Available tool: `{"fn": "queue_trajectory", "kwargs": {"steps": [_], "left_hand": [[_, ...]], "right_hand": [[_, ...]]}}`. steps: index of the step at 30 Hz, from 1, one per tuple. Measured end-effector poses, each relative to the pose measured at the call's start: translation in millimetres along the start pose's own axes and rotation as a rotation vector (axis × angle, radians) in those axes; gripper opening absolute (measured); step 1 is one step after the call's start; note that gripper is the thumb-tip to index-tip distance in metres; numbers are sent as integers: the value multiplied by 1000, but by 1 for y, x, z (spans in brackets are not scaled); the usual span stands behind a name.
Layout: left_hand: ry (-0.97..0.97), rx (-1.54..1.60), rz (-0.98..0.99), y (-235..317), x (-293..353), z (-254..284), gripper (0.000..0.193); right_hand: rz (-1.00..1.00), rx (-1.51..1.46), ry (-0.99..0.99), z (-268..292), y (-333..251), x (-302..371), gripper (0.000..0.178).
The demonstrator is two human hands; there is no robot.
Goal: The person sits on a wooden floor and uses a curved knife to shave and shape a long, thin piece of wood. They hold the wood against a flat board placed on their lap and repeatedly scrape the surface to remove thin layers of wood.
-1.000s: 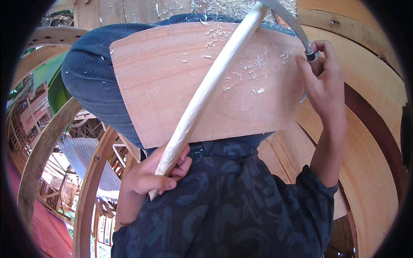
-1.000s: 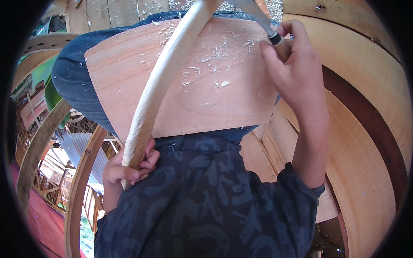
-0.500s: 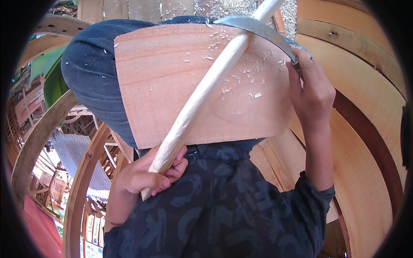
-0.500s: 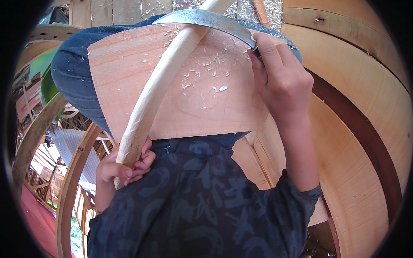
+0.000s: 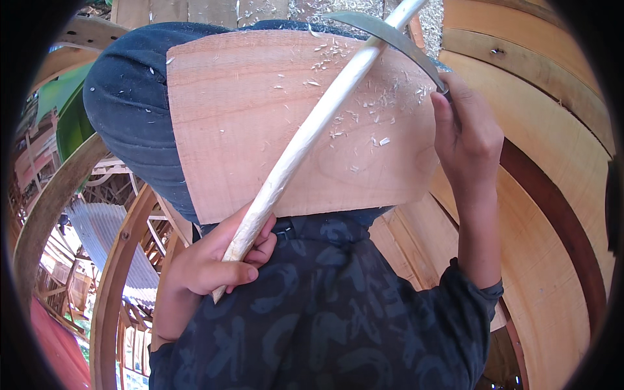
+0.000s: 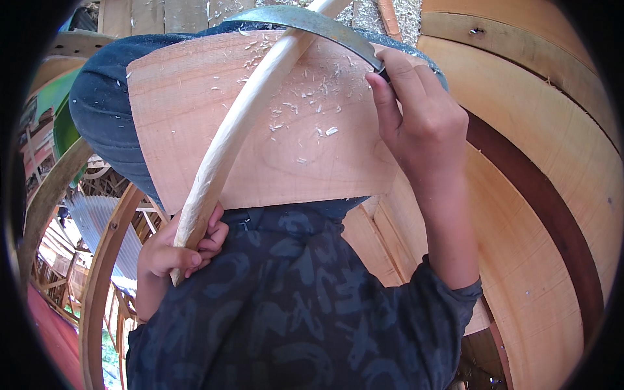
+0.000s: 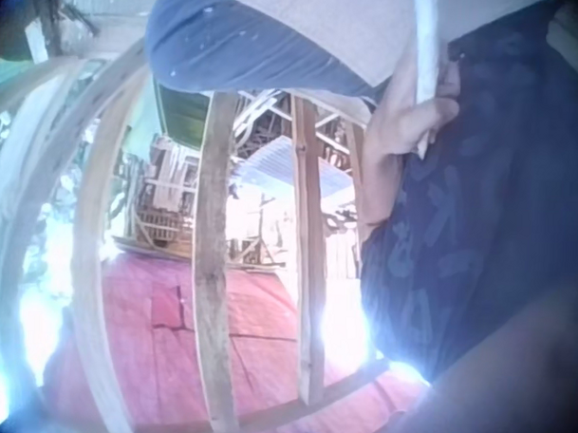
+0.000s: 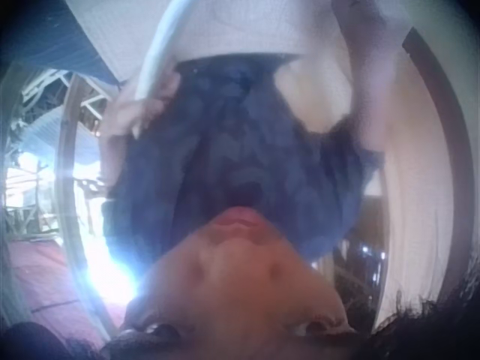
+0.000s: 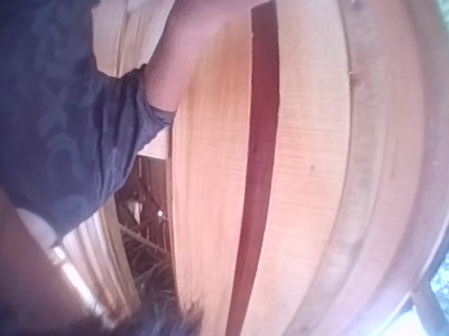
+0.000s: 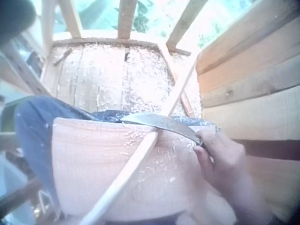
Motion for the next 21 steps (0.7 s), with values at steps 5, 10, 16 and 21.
{"fn": "queue_trajectory", "kwargs": {"steps": [5, 10, 16, 21], "left_hand": [[-15, -135, -35, 0, -1, 2, 74], [1, -25, 36, 0, 3, 1, 80], [-29, -164, 6, 0, -1, 5, 78], [-8, -122, 77, 3, 1, -1, 75]], "right_hand": [[14, 27, -101, 12, -27, -2, 22], [-110, 22, -77, 3, 9, -7, 19], [41, -42, -199, 11, -39, -3, 19], [-136, 36, -96, 1, 20, -14, 18]]}}
Point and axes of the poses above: each hand's wrist, its own x-axis away from the middle knuckle, its own z-axis out of the back of the hand, y = z × x, the point moved 9 cm from there along -x, towards the middle knuckle, and after that the axes turned 7 degrees about x, right-handed, at the moved point
